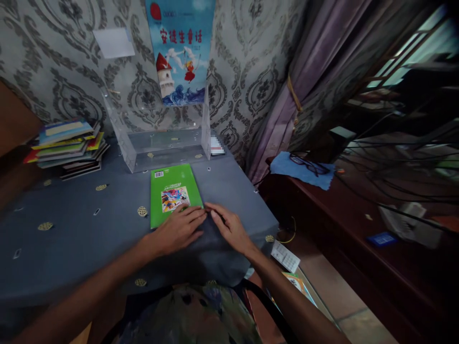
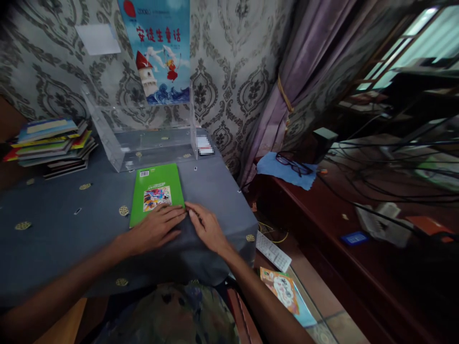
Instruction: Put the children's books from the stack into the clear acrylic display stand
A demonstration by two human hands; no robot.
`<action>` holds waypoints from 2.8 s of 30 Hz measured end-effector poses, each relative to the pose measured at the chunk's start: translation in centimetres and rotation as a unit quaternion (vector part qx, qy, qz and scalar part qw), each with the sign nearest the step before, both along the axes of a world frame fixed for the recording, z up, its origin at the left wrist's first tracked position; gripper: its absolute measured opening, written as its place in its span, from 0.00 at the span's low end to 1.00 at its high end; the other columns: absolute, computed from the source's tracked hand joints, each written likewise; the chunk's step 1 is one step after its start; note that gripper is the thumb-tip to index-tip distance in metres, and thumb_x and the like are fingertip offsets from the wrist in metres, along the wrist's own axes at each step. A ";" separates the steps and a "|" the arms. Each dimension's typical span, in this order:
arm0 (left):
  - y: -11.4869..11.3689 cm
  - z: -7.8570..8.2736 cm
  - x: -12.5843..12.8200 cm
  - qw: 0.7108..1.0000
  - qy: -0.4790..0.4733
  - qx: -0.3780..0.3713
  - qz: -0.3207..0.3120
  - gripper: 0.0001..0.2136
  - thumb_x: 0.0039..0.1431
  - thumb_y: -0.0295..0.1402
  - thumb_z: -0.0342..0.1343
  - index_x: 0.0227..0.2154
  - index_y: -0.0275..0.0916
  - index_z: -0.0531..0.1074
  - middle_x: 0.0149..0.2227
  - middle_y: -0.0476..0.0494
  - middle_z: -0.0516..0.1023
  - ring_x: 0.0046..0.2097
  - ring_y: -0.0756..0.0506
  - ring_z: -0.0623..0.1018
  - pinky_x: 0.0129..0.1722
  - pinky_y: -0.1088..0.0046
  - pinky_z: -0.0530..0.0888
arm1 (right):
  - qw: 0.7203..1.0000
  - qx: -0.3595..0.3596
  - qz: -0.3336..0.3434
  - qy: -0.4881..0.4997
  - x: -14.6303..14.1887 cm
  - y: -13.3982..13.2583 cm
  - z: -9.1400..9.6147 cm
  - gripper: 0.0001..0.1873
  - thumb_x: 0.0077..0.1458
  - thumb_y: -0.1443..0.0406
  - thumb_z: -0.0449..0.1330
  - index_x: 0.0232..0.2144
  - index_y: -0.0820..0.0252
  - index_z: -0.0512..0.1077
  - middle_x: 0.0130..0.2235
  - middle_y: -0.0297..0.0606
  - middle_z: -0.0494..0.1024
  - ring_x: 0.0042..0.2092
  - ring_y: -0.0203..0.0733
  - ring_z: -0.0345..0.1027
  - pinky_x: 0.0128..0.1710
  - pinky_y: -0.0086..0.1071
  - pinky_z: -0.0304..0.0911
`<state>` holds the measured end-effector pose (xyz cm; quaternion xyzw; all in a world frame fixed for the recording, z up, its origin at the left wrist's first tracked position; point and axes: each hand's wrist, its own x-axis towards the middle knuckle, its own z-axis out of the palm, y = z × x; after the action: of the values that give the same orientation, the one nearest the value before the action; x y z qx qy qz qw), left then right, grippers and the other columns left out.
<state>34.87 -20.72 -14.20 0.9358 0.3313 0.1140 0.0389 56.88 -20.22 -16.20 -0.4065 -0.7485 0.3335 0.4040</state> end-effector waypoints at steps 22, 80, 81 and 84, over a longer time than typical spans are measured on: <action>10.3 -3.3 -10.7 0.906 -0.153 -0.017 0.393 0.22 0.66 0.38 0.47 0.61 0.36 0.63 0.59 0.30 0.74 0.61 0.35 0.73 0.61 0.50 0.67 | 0.992 0.034 -0.022 -0.121 -3.6 5.2 -0.8 0.20 0.63 0.63 0.56 0.55 0.58 0.74 0.61 0.51 0.73 0.62 0.53 0.68 0.62 0.54 0.62; 7.5 -5.5 -12.1 0.936 -0.191 0.027 0.293 0.20 0.69 0.36 0.42 0.59 0.37 0.67 0.62 0.36 0.72 0.65 0.40 0.70 0.66 0.52 0.65 | 0.955 0.121 0.067 -0.261 -11.2 11.0 0.6 0.29 0.59 0.78 0.50 0.62 0.63 0.65 0.63 0.51 0.71 0.64 0.47 0.64 0.65 0.45 0.57; 7.5 -5.5 -12.2 0.937 -0.187 0.029 0.294 0.20 0.69 0.36 0.42 0.59 0.37 0.67 0.62 0.35 0.72 0.65 0.40 0.70 0.66 0.52 0.65 | 0.958 0.111 0.051 -0.261 -10.2 11.3 0.4 0.30 0.59 0.78 0.50 0.62 0.63 0.65 0.63 0.52 0.70 0.65 0.47 0.64 0.66 0.47 0.56; 7.7 -5.0 -12.3 0.943 -0.162 0.035 0.290 0.20 0.68 0.35 0.42 0.58 0.37 0.68 0.62 0.36 0.73 0.66 0.40 0.69 0.67 0.53 0.65 | 0.968 0.082 0.026 -0.235 -7.5 12.2 -0.6 0.30 0.59 0.77 0.50 0.63 0.61 0.65 0.65 0.51 0.68 0.67 0.47 0.60 0.69 0.51 0.51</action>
<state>22.60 -13.05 -19.19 0.7688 0.5732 0.2823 0.0245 49.35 -7.99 -16.81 -0.4192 -0.8577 0.1763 0.2397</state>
